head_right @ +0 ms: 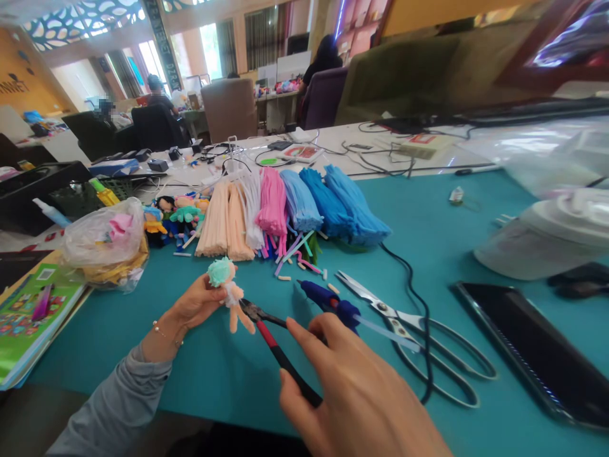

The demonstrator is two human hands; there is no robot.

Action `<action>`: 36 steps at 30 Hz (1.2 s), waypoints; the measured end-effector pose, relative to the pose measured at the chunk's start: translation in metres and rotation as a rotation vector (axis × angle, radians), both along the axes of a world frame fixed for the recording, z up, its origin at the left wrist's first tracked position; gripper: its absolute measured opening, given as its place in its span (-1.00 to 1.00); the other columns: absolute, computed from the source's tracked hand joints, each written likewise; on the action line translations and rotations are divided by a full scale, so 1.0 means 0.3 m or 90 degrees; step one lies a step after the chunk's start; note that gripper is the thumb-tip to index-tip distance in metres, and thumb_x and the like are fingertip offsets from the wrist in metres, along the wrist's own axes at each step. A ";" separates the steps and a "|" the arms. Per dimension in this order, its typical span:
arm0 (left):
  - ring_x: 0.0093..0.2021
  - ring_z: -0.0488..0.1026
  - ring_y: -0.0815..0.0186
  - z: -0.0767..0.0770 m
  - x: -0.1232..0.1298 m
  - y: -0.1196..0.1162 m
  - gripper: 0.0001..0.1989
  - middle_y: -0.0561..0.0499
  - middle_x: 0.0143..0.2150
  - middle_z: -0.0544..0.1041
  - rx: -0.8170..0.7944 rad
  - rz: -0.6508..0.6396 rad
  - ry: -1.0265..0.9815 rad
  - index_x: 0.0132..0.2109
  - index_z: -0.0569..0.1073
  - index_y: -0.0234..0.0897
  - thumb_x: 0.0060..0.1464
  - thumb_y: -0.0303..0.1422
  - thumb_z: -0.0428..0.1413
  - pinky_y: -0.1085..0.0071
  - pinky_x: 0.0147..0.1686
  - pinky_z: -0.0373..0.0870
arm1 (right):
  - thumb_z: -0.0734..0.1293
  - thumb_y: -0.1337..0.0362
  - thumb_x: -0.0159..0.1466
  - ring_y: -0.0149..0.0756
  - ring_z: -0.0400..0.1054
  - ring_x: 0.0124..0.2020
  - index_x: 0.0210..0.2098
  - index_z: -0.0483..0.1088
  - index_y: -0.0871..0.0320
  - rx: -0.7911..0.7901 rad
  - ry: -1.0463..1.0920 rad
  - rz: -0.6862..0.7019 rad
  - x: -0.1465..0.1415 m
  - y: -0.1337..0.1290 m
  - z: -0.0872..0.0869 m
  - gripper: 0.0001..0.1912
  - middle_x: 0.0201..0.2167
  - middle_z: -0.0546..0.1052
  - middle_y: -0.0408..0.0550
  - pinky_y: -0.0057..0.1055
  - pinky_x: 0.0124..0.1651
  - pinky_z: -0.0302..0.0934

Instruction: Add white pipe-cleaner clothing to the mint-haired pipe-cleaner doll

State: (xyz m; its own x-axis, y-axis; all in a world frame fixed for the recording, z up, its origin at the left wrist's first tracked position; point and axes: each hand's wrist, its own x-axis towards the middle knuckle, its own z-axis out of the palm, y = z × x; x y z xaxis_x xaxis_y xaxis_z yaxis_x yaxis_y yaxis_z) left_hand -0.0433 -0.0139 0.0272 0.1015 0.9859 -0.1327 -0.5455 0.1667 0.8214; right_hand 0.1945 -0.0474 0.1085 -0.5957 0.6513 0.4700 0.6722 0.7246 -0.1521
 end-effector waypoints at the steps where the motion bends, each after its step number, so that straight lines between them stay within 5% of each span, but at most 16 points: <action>1: -0.35 0.53 0.15 0.001 0.000 0.000 -0.54 -0.07 -0.43 0.59 -0.001 0.002 -0.003 -0.25 0.51 -0.36 -0.43 -0.39 0.40 0.28 -0.26 0.37 | 0.17 0.23 0.21 -0.18 0.48 -0.41 -0.17 0.43 0.09 0.006 -0.003 0.001 -0.002 0.000 0.001 -0.73 -0.37 0.50 0.01 -0.37 -0.56 0.35; 8: -0.44 0.49 0.24 0.005 0.002 -0.001 -0.57 -0.05 -0.44 0.58 0.008 -0.010 -0.021 -0.27 0.50 -0.35 -0.40 -0.38 0.40 0.35 -0.40 0.34 | 0.15 0.21 0.23 -0.21 0.45 -0.47 -0.14 0.40 0.12 0.026 -0.005 -0.010 -0.011 -0.006 -0.008 -0.71 -0.33 0.49 0.02 -0.32 -0.48 0.37; 27: -0.43 0.43 0.31 0.008 -0.005 0.001 -0.54 0.03 -0.48 0.52 -0.047 0.035 -0.029 -0.30 0.50 -0.33 -0.50 -0.44 0.41 0.39 -0.36 0.23 | 0.09 0.22 0.29 -0.22 0.48 -0.42 -0.09 0.36 0.14 0.003 0.040 -0.022 -0.017 -0.028 -0.040 -0.68 -0.30 0.47 0.03 -0.37 -0.48 0.37; 36: -0.44 0.42 0.34 0.003 -0.013 -0.003 -0.43 0.06 -0.47 0.50 -0.054 0.026 -0.053 -0.17 0.51 -0.32 -0.50 -0.47 0.41 0.40 -0.35 0.26 | 0.13 0.22 0.24 -0.26 0.46 -0.49 -0.13 0.41 0.11 -0.051 0.066 -0.012 -0.034 -0.026 -0.029 -0.70 -0.34 0.48 -0.02 -0.36 -0.50 0.37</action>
